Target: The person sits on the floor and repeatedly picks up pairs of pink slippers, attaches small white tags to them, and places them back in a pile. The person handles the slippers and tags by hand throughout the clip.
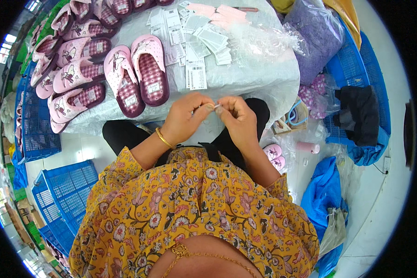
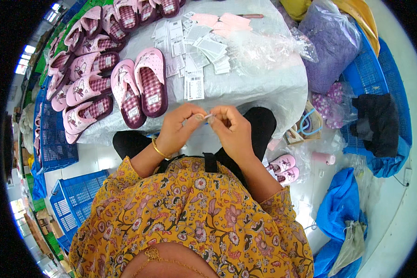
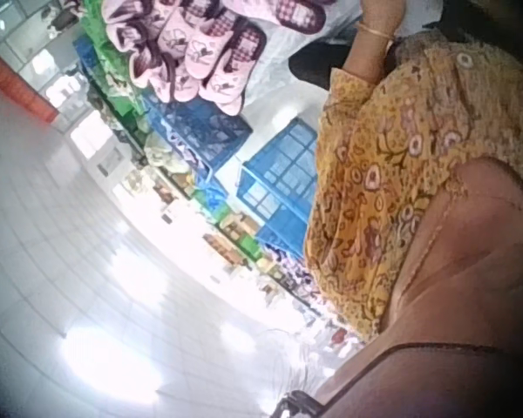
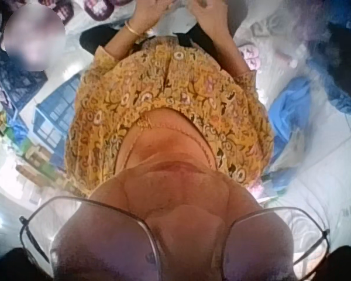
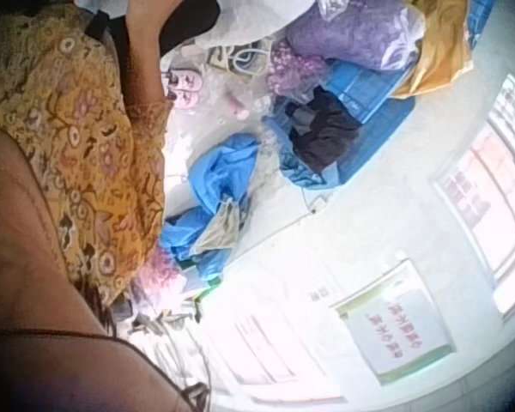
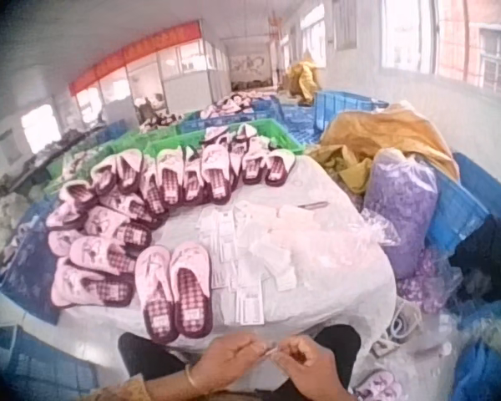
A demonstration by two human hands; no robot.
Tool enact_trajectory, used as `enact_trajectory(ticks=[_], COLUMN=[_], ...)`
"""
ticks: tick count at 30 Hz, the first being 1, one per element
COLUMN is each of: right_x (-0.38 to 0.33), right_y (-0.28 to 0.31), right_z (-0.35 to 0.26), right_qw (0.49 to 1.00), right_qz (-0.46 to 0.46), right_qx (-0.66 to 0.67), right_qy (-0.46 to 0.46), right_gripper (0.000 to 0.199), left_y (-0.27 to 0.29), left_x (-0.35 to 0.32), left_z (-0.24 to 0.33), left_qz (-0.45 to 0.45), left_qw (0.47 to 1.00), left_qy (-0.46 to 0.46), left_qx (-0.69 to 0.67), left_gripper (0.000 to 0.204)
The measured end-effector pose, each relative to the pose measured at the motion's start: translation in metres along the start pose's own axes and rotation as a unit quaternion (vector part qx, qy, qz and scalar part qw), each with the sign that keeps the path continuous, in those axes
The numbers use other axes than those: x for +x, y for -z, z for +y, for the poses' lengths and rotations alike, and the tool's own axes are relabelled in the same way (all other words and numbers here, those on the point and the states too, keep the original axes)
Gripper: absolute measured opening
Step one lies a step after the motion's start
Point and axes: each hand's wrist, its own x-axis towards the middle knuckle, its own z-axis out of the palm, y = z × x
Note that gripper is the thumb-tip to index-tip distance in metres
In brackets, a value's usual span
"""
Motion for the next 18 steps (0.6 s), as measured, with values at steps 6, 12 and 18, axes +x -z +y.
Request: enact_trajectory(ticks=[6, 12, 18], right_x=[0.001, 0.007, 0.017], right_y=[0.01, 0.025, 0.015], right_z=[-0.013, -0.018, -0.024], right_qw=[0.996, 0.96, 0.982], right_qz=[-0.072, -0.13, -0.06], right_qx=[-0.054, -0.243, -0.149], right_qy=[-0.019, 0.056, 0.1], right_gripper=[0.018, 0.02, 0.019], left_y=[0.009, 0.008, 0.015], left_x=[0.007, 0.004, 0.028], left_z=[-0.004, -0.01, 0.01], left_qz=[-0.131, -0.101, -0.123], left_qw=[0.946, 0.986, 0.984], left_qy=[0.245, 0.134, 0.131], left_qx=[-0.167, 0.002, 0.003], left_gripper=[0.016, 0.016, 0.017])
